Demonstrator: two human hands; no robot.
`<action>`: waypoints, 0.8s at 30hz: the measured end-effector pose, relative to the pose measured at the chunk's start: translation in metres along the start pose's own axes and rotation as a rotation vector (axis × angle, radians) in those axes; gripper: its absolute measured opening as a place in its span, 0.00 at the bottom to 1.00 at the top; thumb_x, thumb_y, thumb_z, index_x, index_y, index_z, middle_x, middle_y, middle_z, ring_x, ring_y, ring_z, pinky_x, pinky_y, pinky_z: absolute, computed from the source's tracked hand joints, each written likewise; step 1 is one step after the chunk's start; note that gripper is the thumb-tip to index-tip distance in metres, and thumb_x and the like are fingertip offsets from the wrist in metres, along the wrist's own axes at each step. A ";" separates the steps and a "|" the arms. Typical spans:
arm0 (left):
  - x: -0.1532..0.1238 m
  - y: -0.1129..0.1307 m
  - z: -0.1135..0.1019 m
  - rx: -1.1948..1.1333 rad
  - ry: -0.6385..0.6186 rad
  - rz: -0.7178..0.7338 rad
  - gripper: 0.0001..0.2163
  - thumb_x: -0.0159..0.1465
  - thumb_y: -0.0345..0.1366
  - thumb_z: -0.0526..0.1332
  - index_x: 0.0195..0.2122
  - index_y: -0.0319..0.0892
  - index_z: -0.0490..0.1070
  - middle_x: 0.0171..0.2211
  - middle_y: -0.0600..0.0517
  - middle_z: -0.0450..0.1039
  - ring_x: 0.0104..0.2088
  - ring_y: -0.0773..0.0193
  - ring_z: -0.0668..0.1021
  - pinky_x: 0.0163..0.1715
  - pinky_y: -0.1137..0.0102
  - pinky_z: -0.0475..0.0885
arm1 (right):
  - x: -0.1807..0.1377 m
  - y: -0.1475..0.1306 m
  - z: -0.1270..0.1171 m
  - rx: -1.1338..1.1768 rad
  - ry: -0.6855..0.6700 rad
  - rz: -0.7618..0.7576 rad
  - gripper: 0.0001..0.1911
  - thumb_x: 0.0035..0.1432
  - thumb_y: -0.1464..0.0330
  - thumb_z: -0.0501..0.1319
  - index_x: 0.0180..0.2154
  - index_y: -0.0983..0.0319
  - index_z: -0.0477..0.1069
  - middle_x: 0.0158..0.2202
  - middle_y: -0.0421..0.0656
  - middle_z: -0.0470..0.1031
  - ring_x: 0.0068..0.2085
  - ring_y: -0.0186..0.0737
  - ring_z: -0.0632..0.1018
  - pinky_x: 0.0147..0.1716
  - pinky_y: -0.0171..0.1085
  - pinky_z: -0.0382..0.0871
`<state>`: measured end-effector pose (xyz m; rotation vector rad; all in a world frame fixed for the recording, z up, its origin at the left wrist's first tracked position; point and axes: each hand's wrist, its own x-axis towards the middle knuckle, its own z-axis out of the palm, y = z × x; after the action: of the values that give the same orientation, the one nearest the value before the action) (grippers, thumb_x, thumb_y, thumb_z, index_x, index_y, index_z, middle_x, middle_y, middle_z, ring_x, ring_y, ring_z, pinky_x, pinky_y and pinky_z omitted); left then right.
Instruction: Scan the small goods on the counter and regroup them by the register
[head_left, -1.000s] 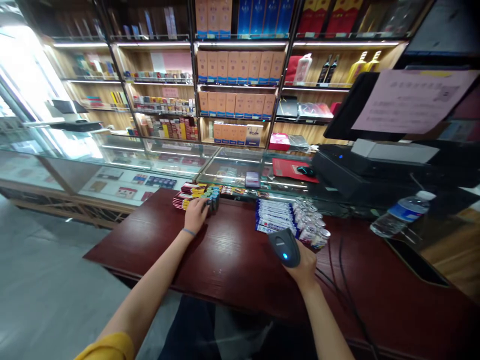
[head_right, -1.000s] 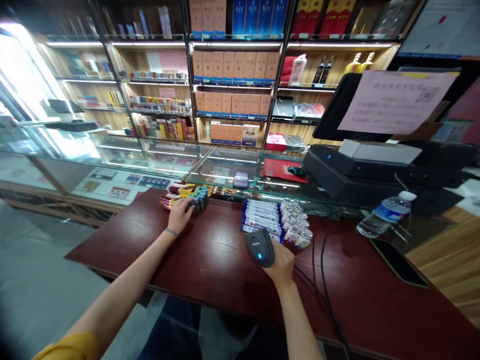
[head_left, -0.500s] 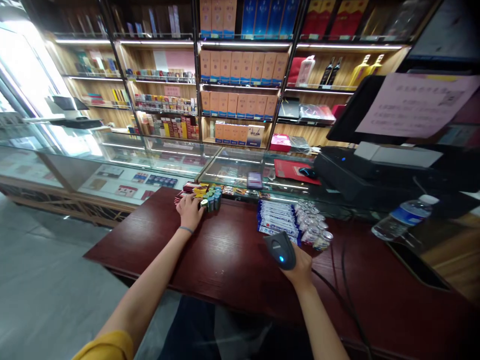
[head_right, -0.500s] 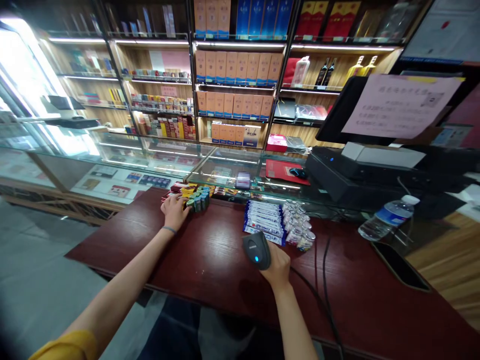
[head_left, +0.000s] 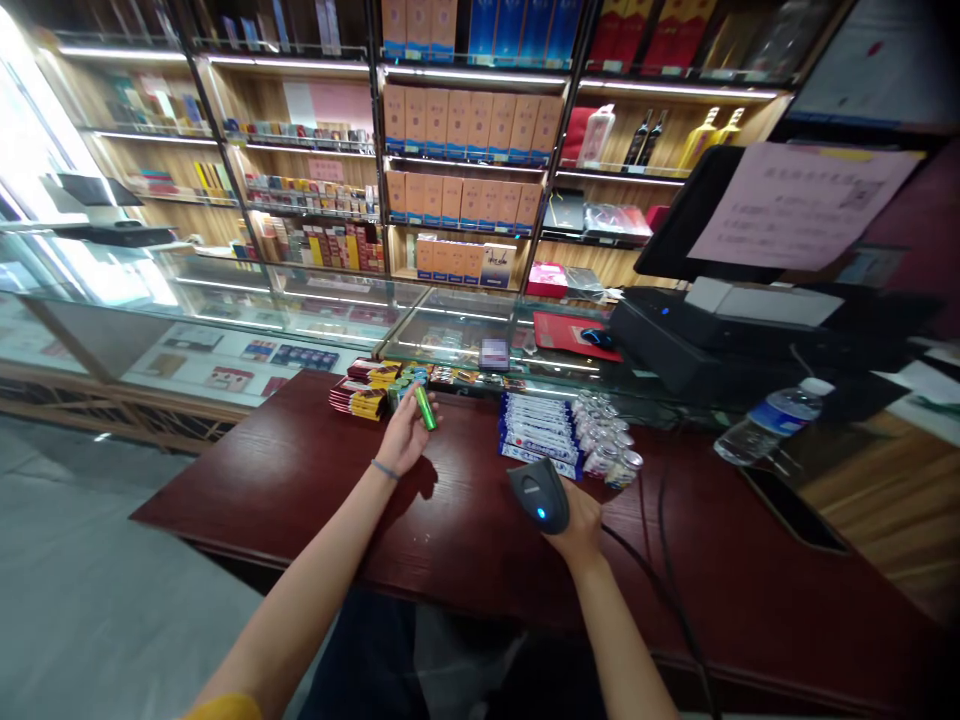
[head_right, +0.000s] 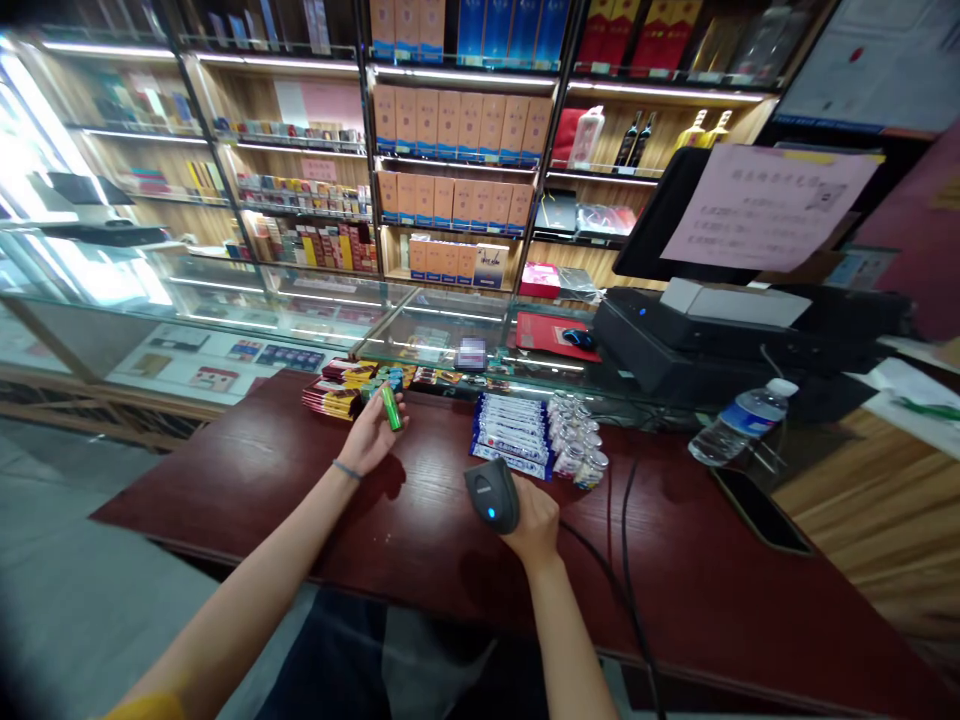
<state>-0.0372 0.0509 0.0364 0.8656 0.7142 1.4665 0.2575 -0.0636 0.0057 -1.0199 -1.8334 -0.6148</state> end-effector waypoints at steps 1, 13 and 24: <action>-0.001 -0.004 0.004 -0.054 -0.013 -0.057 0.20 0.68 0.44 0.57 0.60 0.50 0.63 0.48 0.48 0.73 0.40 0.64 0.77 0.39 0.67 0.75 | 0.000 0.000 0.000 -0.005 -0.002 0.001 0.21 0.55 0.71 0.58 0.51 0.65 0.67 0.33 0.46 0.78 0.31 0.42 0.80 0.29 0.37 0.75; -0.015 -0.022 0.004 -0.330 -0.111 -0.241 0.20 0.63 0.33 0.65 0.57 0.46 0.69 0.36 0.53 0.74 0.34 0.71 0.76 0.35 0.75 0.72 | 0.006 -0.007 -0.003 -0.004 -0.029 -0.015 0.16 0.57 0.70 0.57 0.48 0.65 0.67 0.31 0.46 0.77 0.29 0.40 0.79 0.28 0.36 0.73; -0.010 -0.029 -0.003 -0.505 -0.015 -0.399 0.12 0.70 0.35 0.56 0.52 0.41 0.72 0.38 0.49 0.75 0.33 0.71 0.76 0.30 0.76 0.71 | 0.007 -0.013 -0.004 0.062 -0.180 -0.092 0.16 0.58 0.70 0.54 0.48 0.65 0.67 0.32 0.45 0.77 0.31 0.41 0.79 0.30 0.38 0.71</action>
<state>-0.0243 0.0434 0.0098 0.3205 0.4398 1.1974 0.2468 -0.0711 0.0136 -0.9801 -2.0537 -0.5308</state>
